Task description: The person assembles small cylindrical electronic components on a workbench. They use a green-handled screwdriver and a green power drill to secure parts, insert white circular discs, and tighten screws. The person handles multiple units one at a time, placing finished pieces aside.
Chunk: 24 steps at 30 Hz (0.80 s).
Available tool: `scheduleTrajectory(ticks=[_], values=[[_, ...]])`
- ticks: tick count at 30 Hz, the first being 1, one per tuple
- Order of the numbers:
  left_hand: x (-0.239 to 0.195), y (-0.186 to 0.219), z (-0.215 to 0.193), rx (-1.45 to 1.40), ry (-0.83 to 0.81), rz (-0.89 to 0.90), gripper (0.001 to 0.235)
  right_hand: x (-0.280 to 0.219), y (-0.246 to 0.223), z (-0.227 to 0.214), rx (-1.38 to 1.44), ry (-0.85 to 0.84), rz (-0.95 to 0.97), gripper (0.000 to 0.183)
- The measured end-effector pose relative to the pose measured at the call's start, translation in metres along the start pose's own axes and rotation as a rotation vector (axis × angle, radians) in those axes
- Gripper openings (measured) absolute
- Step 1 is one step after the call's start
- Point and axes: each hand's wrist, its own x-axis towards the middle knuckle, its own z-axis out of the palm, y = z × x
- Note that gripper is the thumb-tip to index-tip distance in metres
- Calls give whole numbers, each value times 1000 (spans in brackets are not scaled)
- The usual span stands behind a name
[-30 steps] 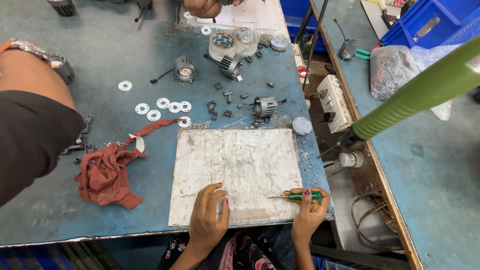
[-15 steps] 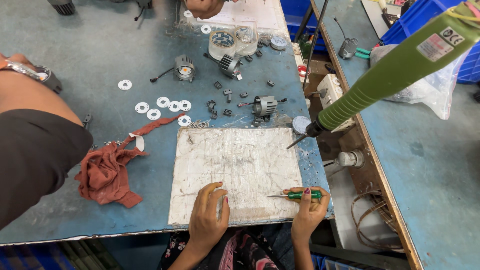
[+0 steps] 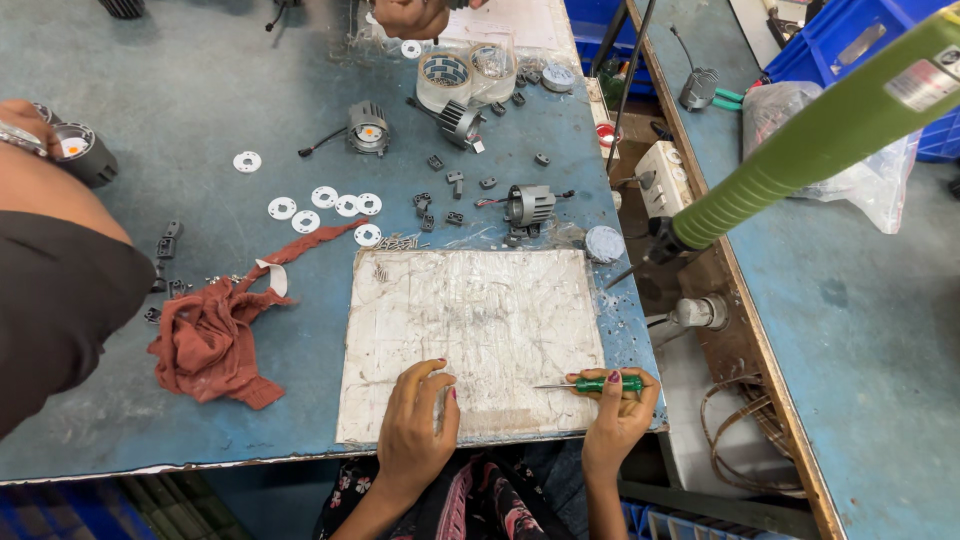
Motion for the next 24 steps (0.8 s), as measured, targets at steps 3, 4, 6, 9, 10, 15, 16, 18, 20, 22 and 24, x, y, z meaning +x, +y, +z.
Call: scheduleTrajectory(ticks=[3, 4, 6, 9, 10, 15, 16, 18, 20, 22, 24], values=[[1, 1, 0, -5, 13, 1, 17, 0, 0, 0, -7, 2, 6, 14], [1, 2, -1, -8, 15, -2, 17, 0, 0, 0, -2, 3, 6, 14], [1, 2, -1, -8, 15, -5, 17, -1, 0, 0, 8, 1, 7, 15], [2, 3, -1, 4, 13, 0, 16, 0, 0, 0, 16, -7, 2, 15], [2, 3, -1, 9, 13, 3, 15, 0, 1, 0, 10, -11, 0, 15], [2, 3, -1, 10, 6, 6, 15, 0, 2, -1, -8, -8, 6, 15], [2, 3, -1, 11, 5, 6, 15, 0, 2, -1, -7, -7, 7, 15], [2, 3, -1, 12, 4, 7, 16, 0, 2, -2, -1, -11, 5, 15], [2, 3, -1, 13, 3, 9, 15, 1, 3, -2, 9, -22, 0, 15], [2, 3, -1, 18, -1, 12, 15, 1, 3, -2, 6, -20, 3, 15], [2, 3, -1, 19, -5, 14, 14, 1, 3, -2, 6, -19, 6, 15]])
